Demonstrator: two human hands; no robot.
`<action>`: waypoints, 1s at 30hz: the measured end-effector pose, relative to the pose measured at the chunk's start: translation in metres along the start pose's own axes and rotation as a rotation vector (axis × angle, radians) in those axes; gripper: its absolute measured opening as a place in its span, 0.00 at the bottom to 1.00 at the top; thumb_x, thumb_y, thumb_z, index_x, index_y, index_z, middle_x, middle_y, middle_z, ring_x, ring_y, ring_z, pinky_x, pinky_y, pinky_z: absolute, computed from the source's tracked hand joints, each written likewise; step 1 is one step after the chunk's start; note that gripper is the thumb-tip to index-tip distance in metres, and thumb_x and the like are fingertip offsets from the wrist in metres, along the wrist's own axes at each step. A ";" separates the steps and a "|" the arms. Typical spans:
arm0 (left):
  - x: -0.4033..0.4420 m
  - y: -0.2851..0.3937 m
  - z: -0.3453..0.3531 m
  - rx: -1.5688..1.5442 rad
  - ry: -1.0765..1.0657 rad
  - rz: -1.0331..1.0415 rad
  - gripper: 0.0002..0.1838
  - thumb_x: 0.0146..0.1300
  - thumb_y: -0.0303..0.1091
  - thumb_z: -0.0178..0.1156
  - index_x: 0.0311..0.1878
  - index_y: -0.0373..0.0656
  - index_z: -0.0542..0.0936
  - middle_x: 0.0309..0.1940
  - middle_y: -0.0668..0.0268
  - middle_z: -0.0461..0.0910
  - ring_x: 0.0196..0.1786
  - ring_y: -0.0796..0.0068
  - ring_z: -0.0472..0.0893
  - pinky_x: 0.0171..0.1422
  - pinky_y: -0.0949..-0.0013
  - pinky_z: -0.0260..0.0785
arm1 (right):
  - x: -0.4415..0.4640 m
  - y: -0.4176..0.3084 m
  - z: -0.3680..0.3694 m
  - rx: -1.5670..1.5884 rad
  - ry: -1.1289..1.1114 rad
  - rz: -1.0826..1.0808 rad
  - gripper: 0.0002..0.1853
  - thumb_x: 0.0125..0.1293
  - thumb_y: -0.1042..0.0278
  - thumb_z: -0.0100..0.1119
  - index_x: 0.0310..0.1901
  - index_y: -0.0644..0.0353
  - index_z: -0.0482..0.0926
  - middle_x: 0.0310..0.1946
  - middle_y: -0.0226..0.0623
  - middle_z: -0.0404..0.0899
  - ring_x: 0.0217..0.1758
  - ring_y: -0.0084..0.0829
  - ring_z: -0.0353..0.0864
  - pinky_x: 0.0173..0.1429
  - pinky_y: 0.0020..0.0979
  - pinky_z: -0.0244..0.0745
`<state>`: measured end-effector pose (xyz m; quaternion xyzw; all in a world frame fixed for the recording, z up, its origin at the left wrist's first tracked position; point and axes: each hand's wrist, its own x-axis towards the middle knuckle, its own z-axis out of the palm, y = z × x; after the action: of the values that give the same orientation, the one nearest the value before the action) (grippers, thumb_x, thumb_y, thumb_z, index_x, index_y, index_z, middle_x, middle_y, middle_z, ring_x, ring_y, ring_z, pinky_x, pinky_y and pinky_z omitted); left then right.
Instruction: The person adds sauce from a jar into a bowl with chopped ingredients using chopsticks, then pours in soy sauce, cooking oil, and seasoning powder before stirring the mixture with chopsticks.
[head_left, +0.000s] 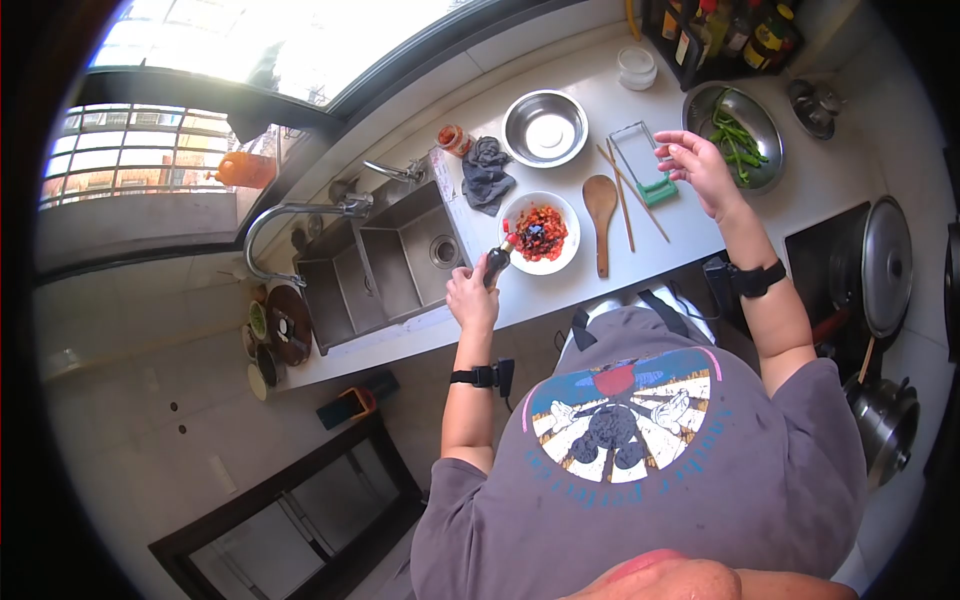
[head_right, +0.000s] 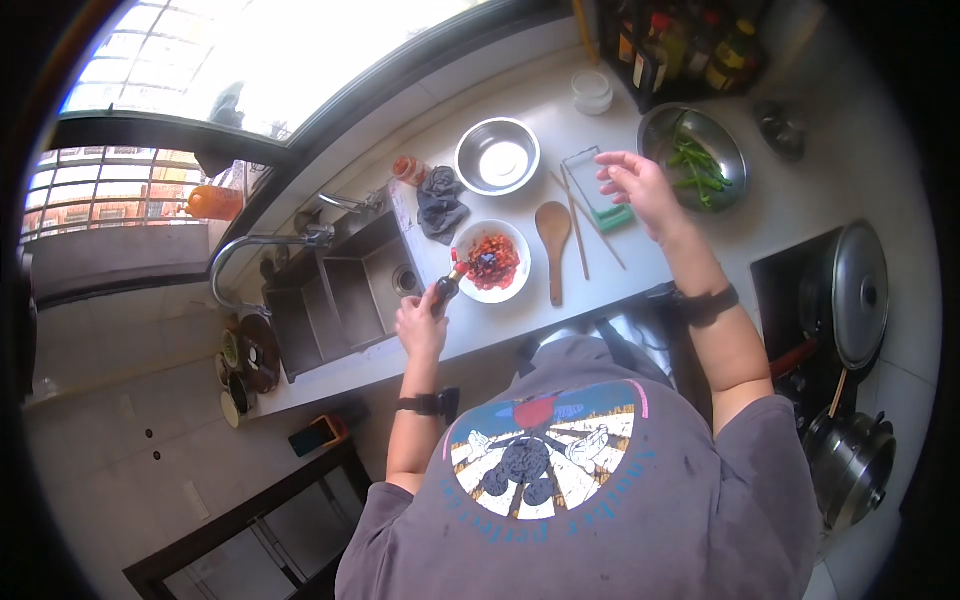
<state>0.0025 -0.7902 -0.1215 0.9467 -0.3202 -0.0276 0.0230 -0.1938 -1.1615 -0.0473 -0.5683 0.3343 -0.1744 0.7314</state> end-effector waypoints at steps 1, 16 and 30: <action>0.000 0.001 0.000 -0.071 -0.011 -0.032 0.37 0.41 0.31 0.71 0.59 0.67 0.74 0.43 0.64 0.71 0.46 0.58 0.74 0.49 0.56 0.70 | -0.001 -0.001 0.001 -0.008 0.006 0.003 0.13 0.69 0.70 0.47 0.52 0.59 0.77 0.41 0.34 0.79 0.40 0.22 0.77 0.43 0.24 0.71; -0.025 -0.015 0.039 -0.368 -0.026 -0.102 0.42 0.37 0.29 0.72 0.62 0.60 0.73 0.44 0.59 0.71 0.47 0.56 0.75 0.54 0.58 0.70 | -0.011 -0.001 0.037 -0.070 -0.090 0.016 0.14 0.69 0.70 0.47 0.53 0.60 0.75 0.41 0.31 0.78 0.39 0.19 0.77 0.42 0.21 0.71; -0.016 0.056 -0.049 -1.951 -0.504 0.125 0.39 0.49 0.27 0.67 0.65 0.40 0.62 0.54 0.65 0.72 0.58 0.72 0.73 0.62 0.65 0.66 | -0.030 0.011 0.191 -0.107 -0.706 -0.227 0.43 0.58 0.69 0.66 0.71 0.56 0.50 0.51 0.44 0.73 0.55 0.33 0.75 0.61 0.35 0.71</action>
<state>-0.0405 -0.8236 -0.0683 0.4623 -0.2022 -0.4755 0.7206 -0.0848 -1.0027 -0.0242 -0.6642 0.0051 -0.0300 0.7469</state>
